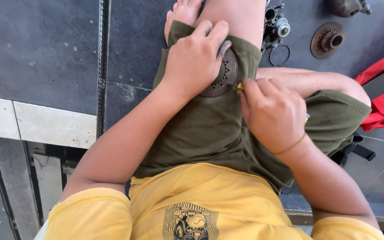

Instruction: The person sits on a tiled floor and uses a yellow-handled tool to scrape and clean a circular metal disc resting on their lap. Other mechanical components, including a carburetor and gears, are visible on the floor nearby.

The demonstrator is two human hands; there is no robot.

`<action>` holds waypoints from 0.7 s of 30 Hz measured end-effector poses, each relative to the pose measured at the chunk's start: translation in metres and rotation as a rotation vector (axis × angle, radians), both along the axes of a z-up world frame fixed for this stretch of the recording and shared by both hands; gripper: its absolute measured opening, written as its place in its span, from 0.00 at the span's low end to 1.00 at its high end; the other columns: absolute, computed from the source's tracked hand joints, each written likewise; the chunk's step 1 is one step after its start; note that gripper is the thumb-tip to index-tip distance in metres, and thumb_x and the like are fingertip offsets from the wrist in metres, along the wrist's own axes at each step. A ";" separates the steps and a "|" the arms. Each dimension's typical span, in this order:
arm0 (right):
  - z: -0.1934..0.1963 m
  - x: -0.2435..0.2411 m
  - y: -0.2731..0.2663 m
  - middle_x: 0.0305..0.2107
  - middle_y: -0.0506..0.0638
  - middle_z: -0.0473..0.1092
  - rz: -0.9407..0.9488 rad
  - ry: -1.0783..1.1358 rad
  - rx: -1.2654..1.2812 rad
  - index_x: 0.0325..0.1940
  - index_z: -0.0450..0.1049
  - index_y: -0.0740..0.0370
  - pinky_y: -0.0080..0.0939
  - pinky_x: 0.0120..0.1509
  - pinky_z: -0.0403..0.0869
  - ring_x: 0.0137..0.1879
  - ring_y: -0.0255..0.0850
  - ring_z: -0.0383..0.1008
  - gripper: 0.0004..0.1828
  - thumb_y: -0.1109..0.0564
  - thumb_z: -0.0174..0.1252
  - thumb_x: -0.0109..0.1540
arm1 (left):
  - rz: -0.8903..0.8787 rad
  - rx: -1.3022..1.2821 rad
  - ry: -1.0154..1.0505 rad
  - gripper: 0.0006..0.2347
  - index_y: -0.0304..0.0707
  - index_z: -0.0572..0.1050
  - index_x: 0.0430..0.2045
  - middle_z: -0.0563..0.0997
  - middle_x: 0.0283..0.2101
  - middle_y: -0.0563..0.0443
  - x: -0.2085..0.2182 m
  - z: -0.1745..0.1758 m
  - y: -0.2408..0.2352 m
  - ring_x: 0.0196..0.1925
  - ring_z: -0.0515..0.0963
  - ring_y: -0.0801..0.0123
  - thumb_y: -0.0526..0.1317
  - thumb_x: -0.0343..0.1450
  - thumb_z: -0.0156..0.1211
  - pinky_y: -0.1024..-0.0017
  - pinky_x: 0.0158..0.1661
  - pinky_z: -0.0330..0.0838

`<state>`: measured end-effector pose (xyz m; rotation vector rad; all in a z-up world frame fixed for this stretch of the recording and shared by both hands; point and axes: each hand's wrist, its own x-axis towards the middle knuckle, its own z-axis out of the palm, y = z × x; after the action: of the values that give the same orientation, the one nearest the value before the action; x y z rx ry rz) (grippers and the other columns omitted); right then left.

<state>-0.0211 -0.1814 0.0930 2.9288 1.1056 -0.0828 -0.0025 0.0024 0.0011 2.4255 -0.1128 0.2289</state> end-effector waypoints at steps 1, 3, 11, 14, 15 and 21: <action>0.000 -0.004 0.002 0.32 0.48 0.70 -0.002 0.002 0.001 0.48 0.78 0.58 0.42 0.38 0.71 0.35 0.44 0.71 0.08 0.56 0.64 0.66 | -0.002 0.001 0.002 0.09 0.40 0.69 0.40 0.74 0.34 0.47 -0.002 0.001 -0.001 0.24 0.78 0.48 0.38 0.72 0.62 0.54 0.26 0.72; 0.002 -0.010 0.006 0.31 0.47 0.69 0.029 0.002 0.002 0.47 0.77 0.58 0.40 0.37 0.70 0.34 0.41 0.70 0.08 0.55 0.65 0.65 | 0.028 -0.003 0.032 0.10 0.41 0.69 0.44 0.74 0.36 0.47 -0.004 0.004 -0.002 0.25 0.78 0.46 0.38 0.73 0.62 0.51 0.26 0.72; 0.002 -0.011 0.013 0.33 0.49 0.71 -0.002 -0.019 0.037 0.47 0.78 0.60 0.41 0.38 0.71 0.36 0.44 0.72 0.09 0.57 0.63 0.64 | 0.183 -0.184 0.040 0.05 0.41 0.70 0.38 0.75 0.47 0.46 -0.006 0.011 -0.004 0.41 0.80 0.44 0.36 0.74 0.60 0.52 0.43 0.72; 0.002 -0.015 0.013 0.32 0.48 0.70 0.015 0.003 0.055 0.48 0.78 0.60 0.41 0.39 0.71 0.36 0.43 0.72 0.09 0.56 0.63 0.64 | 0.241 -0.369 0.005 0.06 0.38 0.72 0.41 0.75 0.61 0.39 -0.002 -0.004 -0.001 0.58 0.80 0.45 0.30 0.74 0.59 0.53 0.62 0.67; 0.001 -0.015 0.013 0.33 0.48 0.70 -0.004 0.042 0.089 0.49 0.78 0.59 0.42 0.39 0.71 0.36 0.44 0.72 0.10 0.56 0.64 0.64 | 0.278 -0.450 -0.017 0.09 0.37 0.73 0.46 0.75 0.62 0.35 0.000 -0.012 0.003 0.60 0.81 0.48 0.27 0.74 0.58 0.53 0.67 0.62; 0.033 -0.009 -0.006 0.38 0.59 0.76 -0.203 0.088 0.367 0.51 0.81 0.72 0.46 0.46 0.71 0.38 0.51 0.73 0.13 0.67 0.69 0.62 | 0.069 -0.228 0.131 0.13 0.31 0.70 0.40 0.66 0.69 0.41 -0.009 0.000 0.015 0.75 0.62 0.43 0.37 0.70 0.69 0.49 0.73 0.52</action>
<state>-0.0299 -0.1877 0.1264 3.3896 0.9140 -0.0095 -0.0112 0.0176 0.0010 2.2117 0.0532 0.1072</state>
